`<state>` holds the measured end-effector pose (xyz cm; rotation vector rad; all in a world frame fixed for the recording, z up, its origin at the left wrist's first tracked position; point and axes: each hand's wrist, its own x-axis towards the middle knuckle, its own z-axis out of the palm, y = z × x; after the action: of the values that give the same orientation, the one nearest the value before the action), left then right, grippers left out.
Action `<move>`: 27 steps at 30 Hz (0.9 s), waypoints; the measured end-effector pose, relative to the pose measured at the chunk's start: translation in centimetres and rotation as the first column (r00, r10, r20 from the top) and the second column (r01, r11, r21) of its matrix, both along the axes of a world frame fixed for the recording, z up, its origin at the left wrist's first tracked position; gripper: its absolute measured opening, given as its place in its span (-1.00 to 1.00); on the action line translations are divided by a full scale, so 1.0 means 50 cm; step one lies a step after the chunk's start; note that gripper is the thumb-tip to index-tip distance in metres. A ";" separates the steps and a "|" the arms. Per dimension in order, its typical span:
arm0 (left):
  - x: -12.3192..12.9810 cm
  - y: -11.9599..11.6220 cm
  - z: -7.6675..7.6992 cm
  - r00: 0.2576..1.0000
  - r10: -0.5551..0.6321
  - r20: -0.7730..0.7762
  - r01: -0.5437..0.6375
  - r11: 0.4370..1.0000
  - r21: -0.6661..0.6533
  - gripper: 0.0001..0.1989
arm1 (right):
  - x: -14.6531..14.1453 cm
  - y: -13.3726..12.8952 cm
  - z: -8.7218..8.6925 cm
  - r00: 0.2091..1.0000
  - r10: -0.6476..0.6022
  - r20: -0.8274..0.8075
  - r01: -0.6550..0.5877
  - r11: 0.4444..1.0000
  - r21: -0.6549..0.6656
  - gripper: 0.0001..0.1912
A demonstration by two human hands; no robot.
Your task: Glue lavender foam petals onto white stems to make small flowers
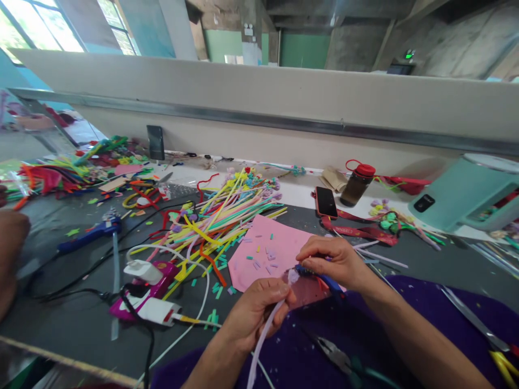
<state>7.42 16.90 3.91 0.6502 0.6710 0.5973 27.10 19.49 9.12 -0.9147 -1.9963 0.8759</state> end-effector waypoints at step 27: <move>-0.006 -0.004 0.007 0.992 0.127 0.012 -0.128 0.989 0.070 -0.81 | -0.011 -0.005 -0.006 0.996 -0.041 -0.075 0.031 0.991 -0.130 -0.83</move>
<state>7.13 16.70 4.24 0.6735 0.6906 0.7443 26.53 19.22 8.81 -0.9705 -1.8694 1.0142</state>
